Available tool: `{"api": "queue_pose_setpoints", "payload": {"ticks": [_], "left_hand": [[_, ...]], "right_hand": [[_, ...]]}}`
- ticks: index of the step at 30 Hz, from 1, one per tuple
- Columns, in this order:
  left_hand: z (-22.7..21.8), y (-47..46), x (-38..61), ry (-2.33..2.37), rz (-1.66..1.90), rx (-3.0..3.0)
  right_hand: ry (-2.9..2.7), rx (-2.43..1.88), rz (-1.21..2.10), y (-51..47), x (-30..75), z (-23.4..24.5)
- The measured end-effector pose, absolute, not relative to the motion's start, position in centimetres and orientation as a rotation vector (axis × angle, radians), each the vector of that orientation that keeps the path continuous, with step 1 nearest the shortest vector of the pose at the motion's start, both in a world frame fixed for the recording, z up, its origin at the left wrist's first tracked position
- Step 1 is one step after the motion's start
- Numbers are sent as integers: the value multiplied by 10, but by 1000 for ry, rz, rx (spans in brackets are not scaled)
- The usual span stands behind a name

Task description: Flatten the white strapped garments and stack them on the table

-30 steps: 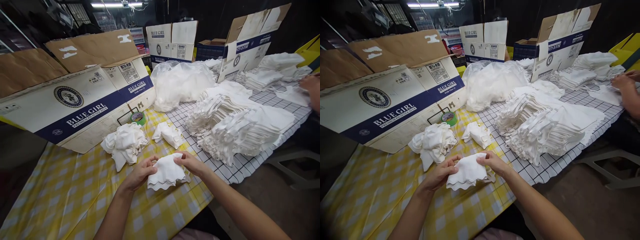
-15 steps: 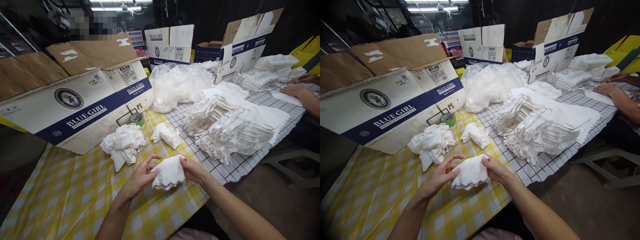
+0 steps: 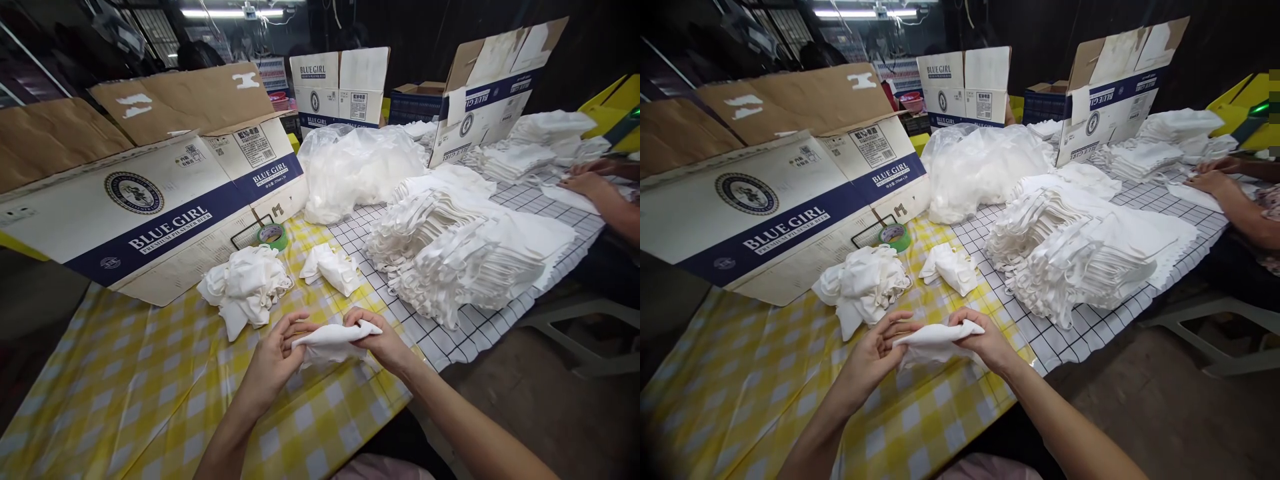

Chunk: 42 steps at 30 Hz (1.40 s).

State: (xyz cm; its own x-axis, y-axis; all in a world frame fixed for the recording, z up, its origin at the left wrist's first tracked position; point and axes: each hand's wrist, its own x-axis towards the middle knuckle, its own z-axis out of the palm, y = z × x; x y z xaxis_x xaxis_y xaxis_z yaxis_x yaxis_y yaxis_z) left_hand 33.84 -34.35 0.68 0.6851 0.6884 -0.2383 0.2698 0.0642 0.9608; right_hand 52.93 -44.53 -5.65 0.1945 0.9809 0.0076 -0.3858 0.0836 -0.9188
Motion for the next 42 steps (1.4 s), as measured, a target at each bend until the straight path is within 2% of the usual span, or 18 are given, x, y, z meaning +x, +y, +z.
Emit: {"api": "queue_pose_setpoints", "payload": {"ticks": [8, 14, 23, 34, 42], "left_hand": [[-25, -351, 326, 953, 323, 1176], [-28, -371, 327, 700, 302, 577], [-27, -368, 324, 775, 536, 619], [-19, -363, 318, 751, 580, 535], [-31, -358, 312, 766, 571, 422]], "right_hand": [[-1079, -1035, 921, -448, 528, -48], [-1374, -1112, 763, -454, 518, -42], [-1403, -1169, 730, -459, 513, -48], [-1339, -1266, 737, -461, 506, -66], [-1382, -1255, 711, -455, 504, -61]]}}
